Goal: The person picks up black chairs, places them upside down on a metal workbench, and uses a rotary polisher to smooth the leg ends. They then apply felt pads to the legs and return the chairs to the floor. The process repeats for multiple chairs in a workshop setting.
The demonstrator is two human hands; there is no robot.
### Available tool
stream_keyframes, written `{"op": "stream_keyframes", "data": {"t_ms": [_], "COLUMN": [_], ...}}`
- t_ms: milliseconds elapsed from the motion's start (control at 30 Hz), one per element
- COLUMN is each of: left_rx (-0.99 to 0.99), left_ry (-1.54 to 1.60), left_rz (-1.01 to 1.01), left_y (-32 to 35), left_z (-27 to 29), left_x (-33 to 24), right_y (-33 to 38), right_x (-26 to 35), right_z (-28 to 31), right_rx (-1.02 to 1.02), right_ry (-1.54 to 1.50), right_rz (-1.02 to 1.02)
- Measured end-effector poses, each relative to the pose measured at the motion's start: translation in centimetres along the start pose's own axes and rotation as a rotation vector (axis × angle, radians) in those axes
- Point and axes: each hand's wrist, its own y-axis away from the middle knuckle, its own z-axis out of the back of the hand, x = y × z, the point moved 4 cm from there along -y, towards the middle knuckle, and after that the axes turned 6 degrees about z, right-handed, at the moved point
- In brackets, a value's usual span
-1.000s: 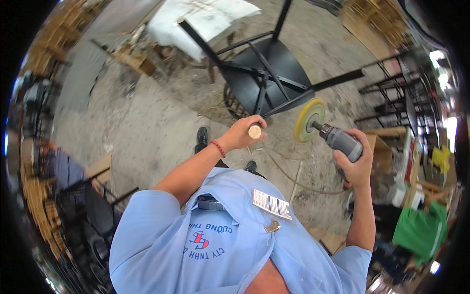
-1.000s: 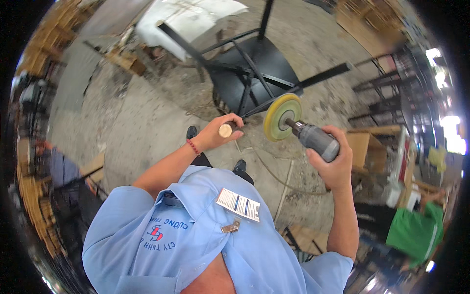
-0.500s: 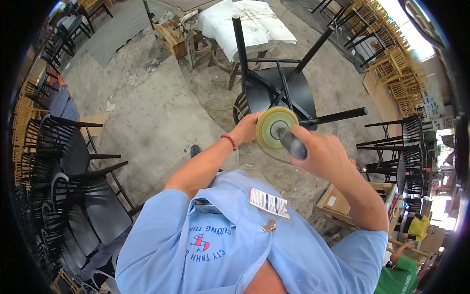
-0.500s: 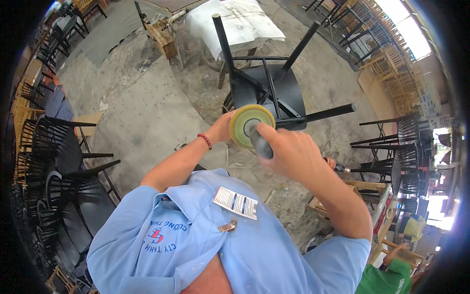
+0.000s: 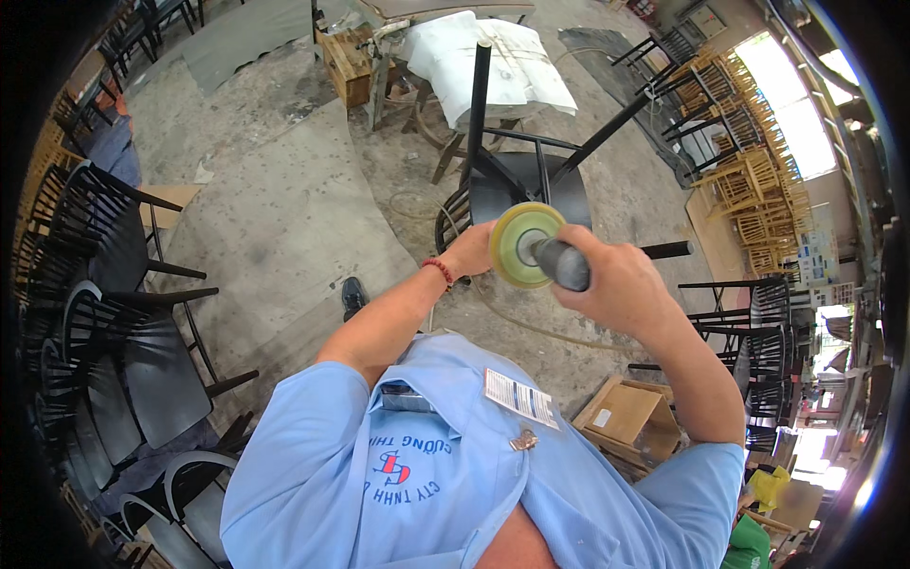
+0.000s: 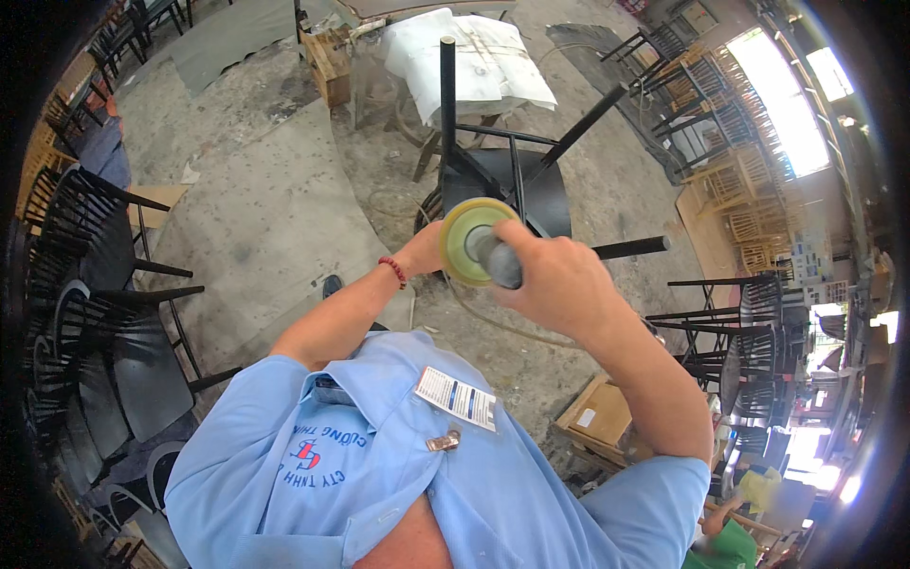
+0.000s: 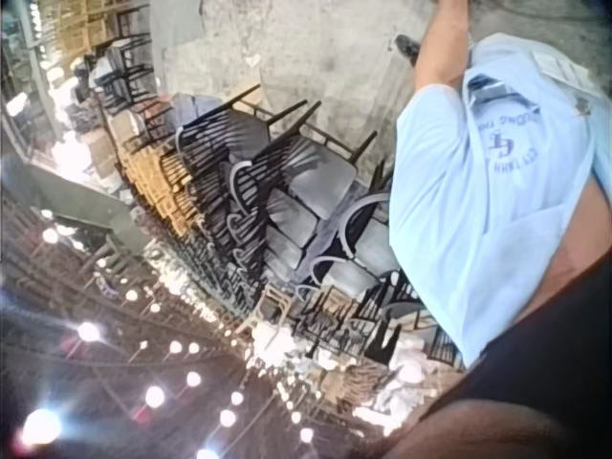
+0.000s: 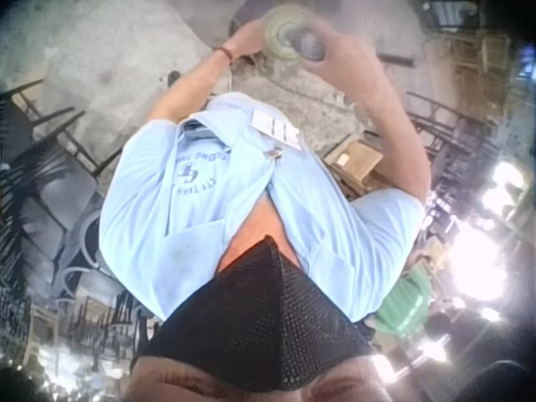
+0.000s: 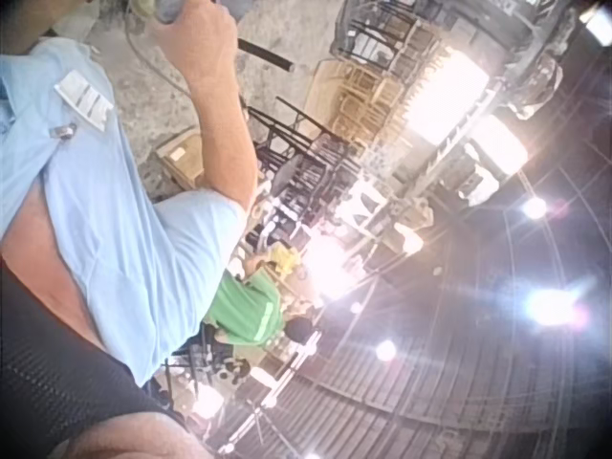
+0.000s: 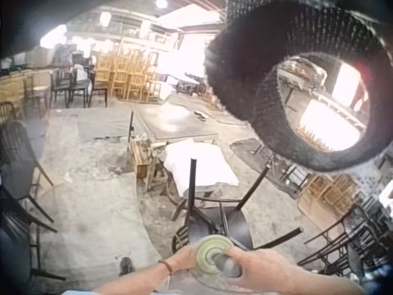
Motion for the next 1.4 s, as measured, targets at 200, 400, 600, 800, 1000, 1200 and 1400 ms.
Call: {"op": "stream_keyframes", "data": {"t_ms": [200,400,600,800,1000,1200,1400], "left_rx": [-0.027,0.001,-0.032,0.063,-0.025,-0.010,-0.064], "left_ry": [0.003,0.061,-0.048,0.090,-0.066,0.084,0.055], "left_rz": [0.202,0.253,0.039,0.292,0.065,0.285,0.196], "left_y": [0.2,0.3,0.2,0.4,0.4,0.6,0.6], "left_z": [-0.4,-0.7,-0.3,-0.9,-0.3,-0.8,-0.4], "left_x": [0.2,0.2,0.5,0.9,0.0,0.6,0.8], "right_y": [-1.4,-1.1,-2.4,-2.5,-4.7,-5.8,-3.3], "right_x": [-1.4,-1.0,2.0,0.1,3.5,0.4,-0.7], "right_z": [0.6,2.1,-0.6,2.2,1.0,3.8,3.1], "right_rx": [-0.013,-0.066,0.142,-0.009,0.242,0.080,0.034], "right_ry": [0.149,0.097,0.200,0.118,0.192,0.196,-0.057], "right_rz": [-0.117,-0.103,-0.063,-0.142,-0.011,-0.088,-0.082]}}
